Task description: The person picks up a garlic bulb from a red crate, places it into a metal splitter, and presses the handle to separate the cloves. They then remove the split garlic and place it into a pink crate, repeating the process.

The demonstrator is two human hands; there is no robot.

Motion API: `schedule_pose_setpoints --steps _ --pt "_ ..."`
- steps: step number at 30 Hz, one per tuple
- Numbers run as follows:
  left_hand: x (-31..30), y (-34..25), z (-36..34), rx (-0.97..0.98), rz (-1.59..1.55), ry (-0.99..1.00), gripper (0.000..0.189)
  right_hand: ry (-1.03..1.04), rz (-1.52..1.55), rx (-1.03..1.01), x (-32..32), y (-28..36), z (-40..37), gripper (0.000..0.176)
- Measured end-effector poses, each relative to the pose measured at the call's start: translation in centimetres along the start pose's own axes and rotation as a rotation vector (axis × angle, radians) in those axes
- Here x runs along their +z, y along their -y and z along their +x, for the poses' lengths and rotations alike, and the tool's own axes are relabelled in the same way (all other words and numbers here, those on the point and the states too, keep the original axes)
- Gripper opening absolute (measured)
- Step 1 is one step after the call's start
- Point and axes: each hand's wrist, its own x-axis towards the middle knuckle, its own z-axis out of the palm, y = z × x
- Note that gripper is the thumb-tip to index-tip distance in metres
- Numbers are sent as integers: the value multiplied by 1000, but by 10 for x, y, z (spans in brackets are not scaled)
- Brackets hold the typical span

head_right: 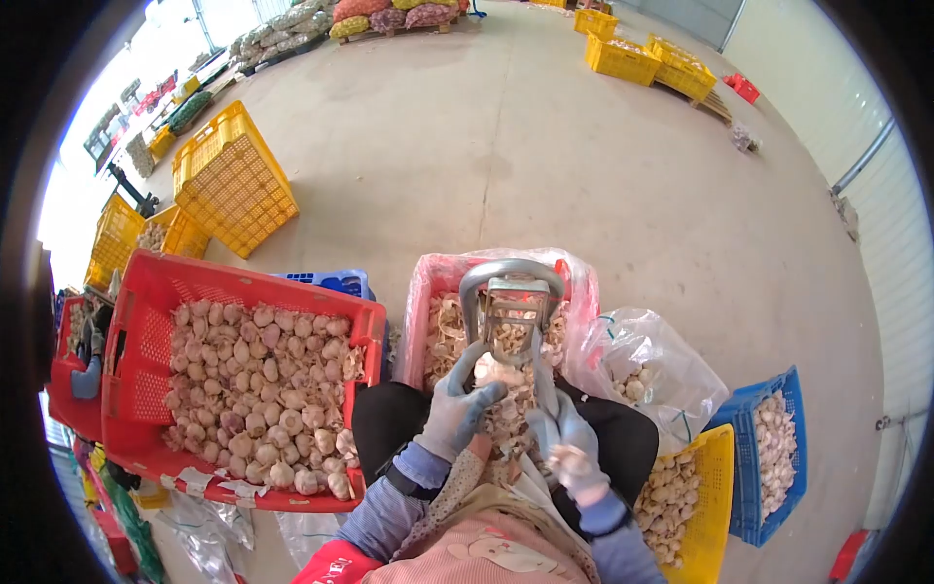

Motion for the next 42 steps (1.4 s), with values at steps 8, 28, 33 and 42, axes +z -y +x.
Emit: schedule_pose_setpoints --steps 8,28,33,42 --pt "-4 -7 -42 -170 -83 46 70 -305 -358 -450 -3 34 -26 47" --pt "4 9 -100 -172 42 40 34 281 824 328 15 12 -73 51" --pt "13 43 -85 -188 -74 -145 27 263 733 181 17 -14 -70 47" --pt "-2 -42 -82 179 239 -367 23 -323 1462 239 -30 -20 -34 39"
